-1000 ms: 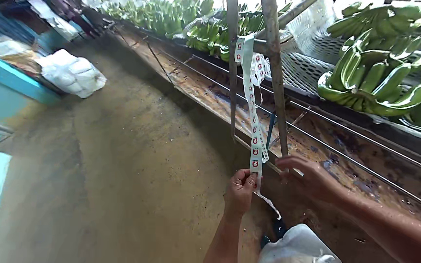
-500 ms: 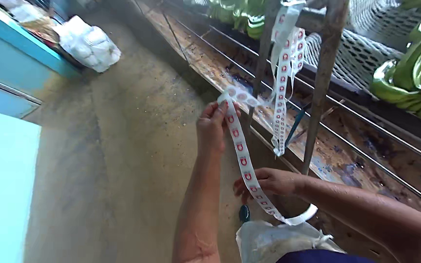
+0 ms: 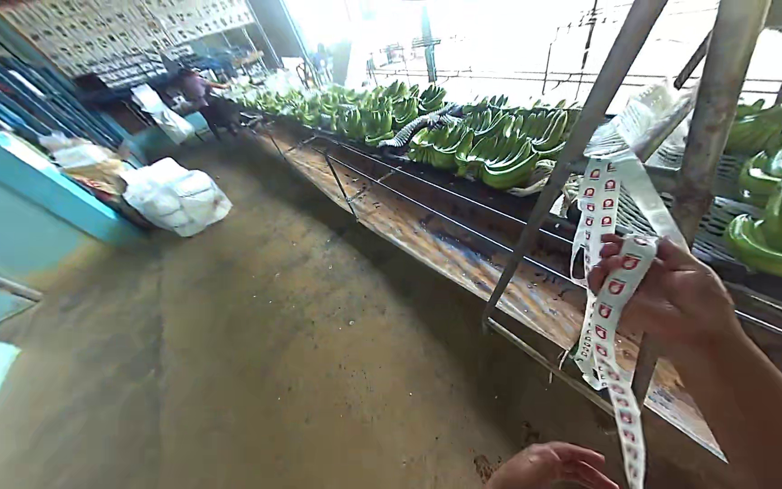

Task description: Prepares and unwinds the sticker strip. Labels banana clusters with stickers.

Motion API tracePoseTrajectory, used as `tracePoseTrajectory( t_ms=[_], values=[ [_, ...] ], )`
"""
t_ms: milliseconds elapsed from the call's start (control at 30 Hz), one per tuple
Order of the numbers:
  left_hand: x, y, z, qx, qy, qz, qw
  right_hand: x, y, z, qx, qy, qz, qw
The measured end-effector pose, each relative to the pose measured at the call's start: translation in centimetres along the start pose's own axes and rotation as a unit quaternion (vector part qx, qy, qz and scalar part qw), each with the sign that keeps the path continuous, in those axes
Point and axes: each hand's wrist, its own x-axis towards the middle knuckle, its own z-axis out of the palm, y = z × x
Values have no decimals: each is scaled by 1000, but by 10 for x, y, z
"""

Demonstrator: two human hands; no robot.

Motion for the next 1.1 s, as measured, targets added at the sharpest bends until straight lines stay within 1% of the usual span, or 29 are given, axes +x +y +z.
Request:
tracePoseTrajectory(
  t_ms=[33, 67, 100, 133, 167, 233, 267, 333, 400, 433, 467, 500, 567, 600, 633, 733, 800, 833, 900, 967, 1000, 1033, 1100],
  values=[
    [-5, 8, 3, 32, 43, 1, 999, -2, 2, -2, 3, 5, -3, 1000],
    [-5, 15, 6, 73, 106, 12, 992, -10, 8, -2, -5, 1, 4, 1000],
    [-2, 21, 6, 126, 159, 37, 979, -24, 16, 1, -20, -5, 24, 1000],
    [3, 25, 3, 173, 178, 64, 967, -41, 24, 3, -33, -17, 46, 998],
    [7, 30, -1, 203, 160, 87, 962, -59, 31, 6, -40, -32, 70, 996],
    [14, 41, 8, 213, 60, 122, 968, -89, 37, 9, -16, -57, 97, 994],
    [15, 44, 19, 211, 7, 129, 969, -98, 34, 8, 0, -60, 90, 994],
    [13, 41, 45, 201, -93, 114, 969, -110, 20, 2, 23, -50, 52, 997],
    [5, 27, 70, 168, -140, 97, 971, -123, 4, -10, 52, -28, 15, 998],
    [1, 20, 80, 143, -141, 95, 975, -133, -3, -15, 66, -20, 4, 998],
    [-2, 15, 91, 127, -117, 97, 980, -147, -8, -18, 65, -8, -5, 998],
    [-4, 11, 103, 127, -64, 105, 984, -163, -10, -18, 58, 7, -6, 998],
    [-3, 1, 121, 186, 63, 133, 971, -200, -7, -17, 50, 30, 17, 998],
    [-2, 0, 127, 215, 86, 132, 964, -217, -4, -16, 46, 35, 31, 998],
    [-3, 0, 133, 226, 67, 118, 965, -233, -2, -16, 43, 30, 41, 998],
    [-21, -9, 161, 201, -95, 111, 969, -263, -2, -22, 41, 26, 37, 998],
    [-35, -13, 186, 174, -181, 116, 961, -278, -11, -36, -14, 24, 33, 999],
    [-41, -13, 198, 157, -211, 115, 958, -284, -17, -46, -43, 20, 43, 998],
    [-53, -5, 219, 123, -231, 112, 959, -300, -21, -67, -83, 18, 64, 994],
    [-58, 5, 235, 88, -212, 118, 966, -320, -16, -93, -129, -18, 71, 989],
    [-57, 12, 241, 75, -188, 125, 971, -334, -12, -107, -166, -43, 68, 983],
    [-55, 20, 244, 69, -148, 130, 978, -352, -6, -121, -208, -59, 65, 974],
    [-44, 40, 243, 62, -28, 122, 990, -394, 5, -144, -258, -63, 95, 959]
  ],
)
